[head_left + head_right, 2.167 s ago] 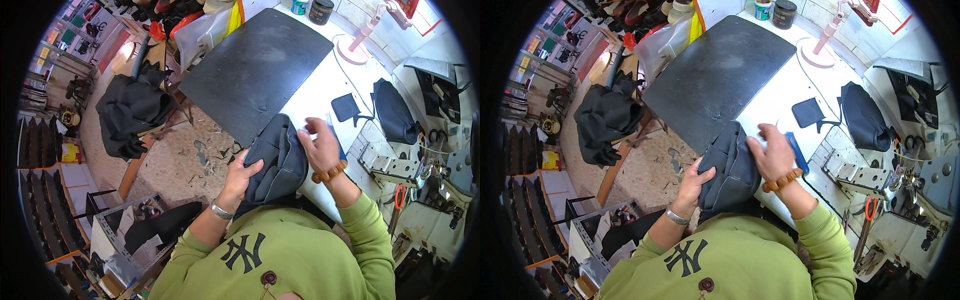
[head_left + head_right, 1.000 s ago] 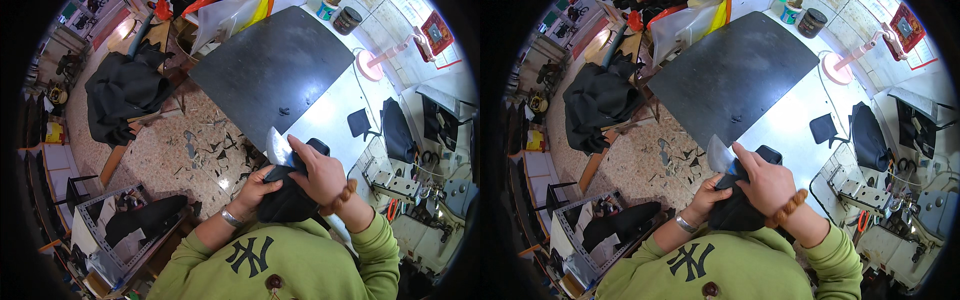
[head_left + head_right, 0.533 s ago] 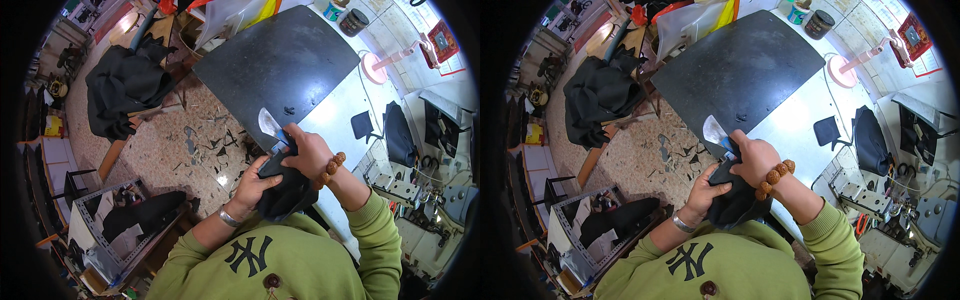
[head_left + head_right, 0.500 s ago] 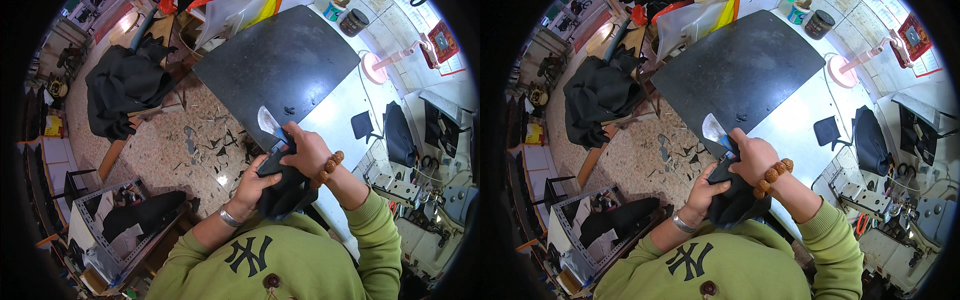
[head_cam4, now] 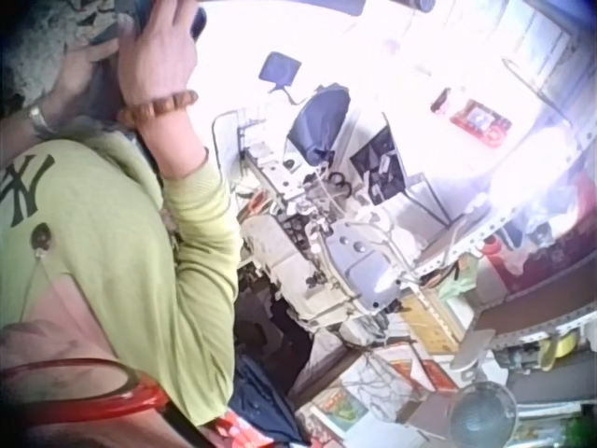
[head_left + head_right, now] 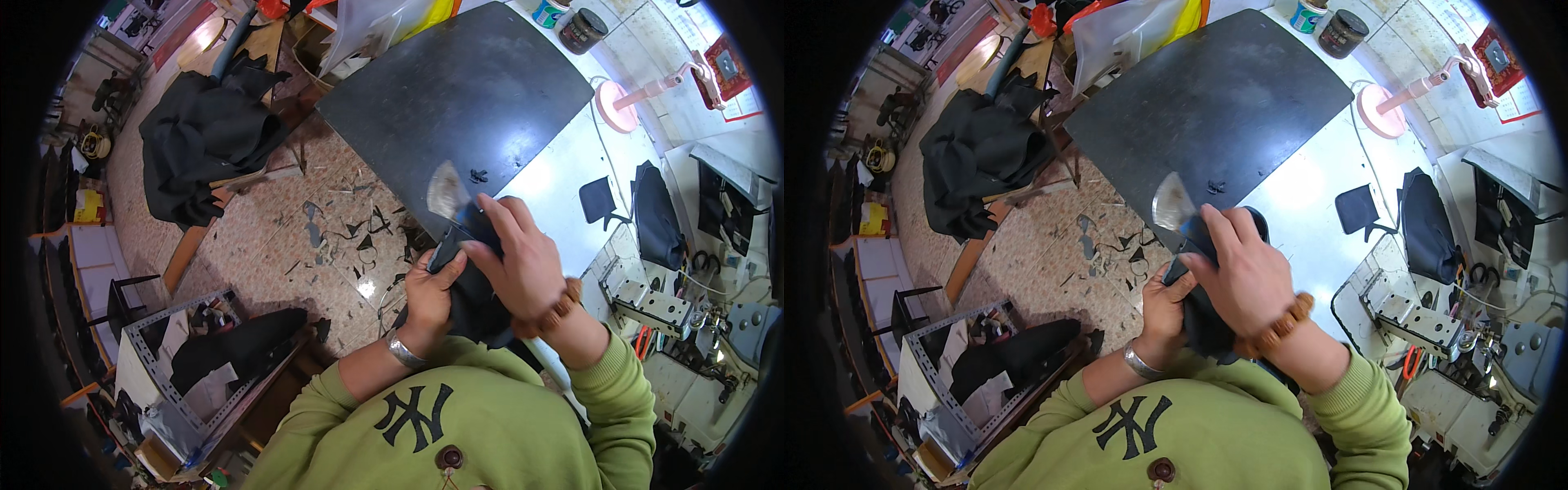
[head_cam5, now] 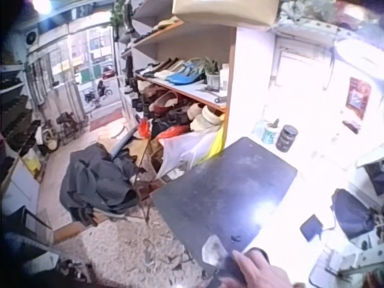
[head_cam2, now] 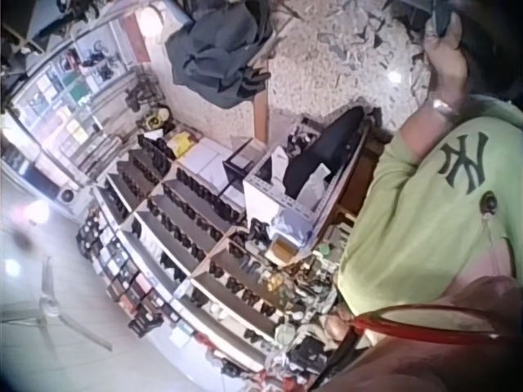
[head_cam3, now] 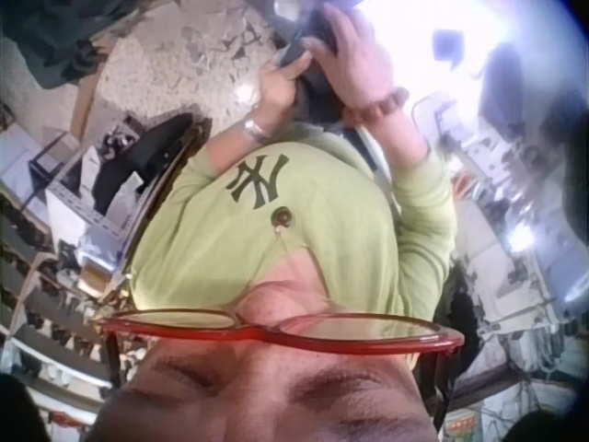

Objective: The person trims a black leather piece with a utility knife, then sews it on an industrial sewing machine. They trim the seam allowance with scissors and continue sewing additional sections of the leather piece.

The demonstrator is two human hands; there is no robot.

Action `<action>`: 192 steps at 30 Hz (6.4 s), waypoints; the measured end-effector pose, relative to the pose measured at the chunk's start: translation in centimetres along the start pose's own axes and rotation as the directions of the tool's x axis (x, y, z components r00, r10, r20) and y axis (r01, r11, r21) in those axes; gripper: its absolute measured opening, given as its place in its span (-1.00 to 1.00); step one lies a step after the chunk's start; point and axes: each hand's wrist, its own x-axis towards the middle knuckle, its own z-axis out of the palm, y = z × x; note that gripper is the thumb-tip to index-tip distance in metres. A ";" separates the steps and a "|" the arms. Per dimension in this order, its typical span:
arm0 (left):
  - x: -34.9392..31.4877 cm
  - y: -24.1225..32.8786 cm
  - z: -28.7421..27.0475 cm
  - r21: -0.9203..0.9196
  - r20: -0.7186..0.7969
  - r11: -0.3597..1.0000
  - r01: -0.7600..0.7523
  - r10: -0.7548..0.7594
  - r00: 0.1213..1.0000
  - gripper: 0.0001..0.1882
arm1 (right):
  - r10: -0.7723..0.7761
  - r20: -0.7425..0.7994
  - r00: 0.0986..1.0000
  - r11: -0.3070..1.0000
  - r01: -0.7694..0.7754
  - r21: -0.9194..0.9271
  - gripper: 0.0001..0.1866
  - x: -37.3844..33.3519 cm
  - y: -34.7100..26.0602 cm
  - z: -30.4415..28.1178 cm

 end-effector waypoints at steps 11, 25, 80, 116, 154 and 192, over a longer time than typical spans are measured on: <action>0.1 -1.8 -0.7 0.115 -0.083 0.990 -0.082 0.091 0.992 -0.85 | 0.068 0.348 0.935 0.944 0.053 -0.326 -0.56 -4.0 -0.2 -0.8; 0.7 -2.1 -1.3 0.200 -0.035 0.963 -0.181 0.192 0.981 -0.78 | 0.090 0.458 0.885 0.932 0.087 -0.351 -0.50 -3.4 -0.9 -1.3; 2.3 -3.1 -2.7 0.371 0.071 0.871 -0.323 0.320 0.945 -0.71 | 0.085 0.431 0.898 0.909 0.107 -0.403 -0.49 -2.7 -0.1 0.4; 2.4 -2.8 -2.6 0.237 0.027 0.940 -0.247 0.248 0.968 -0.77 | 0.041 0.474 0.879 0.934 0.134 -0.330 -0.46 -3.8 0.0 0.3; 1.7 -2.3 -1.2 0.129 0.047 0.971 -0.200 0.195 0.980 -0.78 | 0.086 0.365 0.927 0.960 0.020 -0.279 -0.53 -0.7 1.7 1.8; -0.6 -0.5 -2.3 0.496 0.051 0.781 -0.380 0.411 0.910 -0.73 | 0.104 0.222 0.969 0.955 -0.035 -0.295 -0.55 -4.7 0.8 0.5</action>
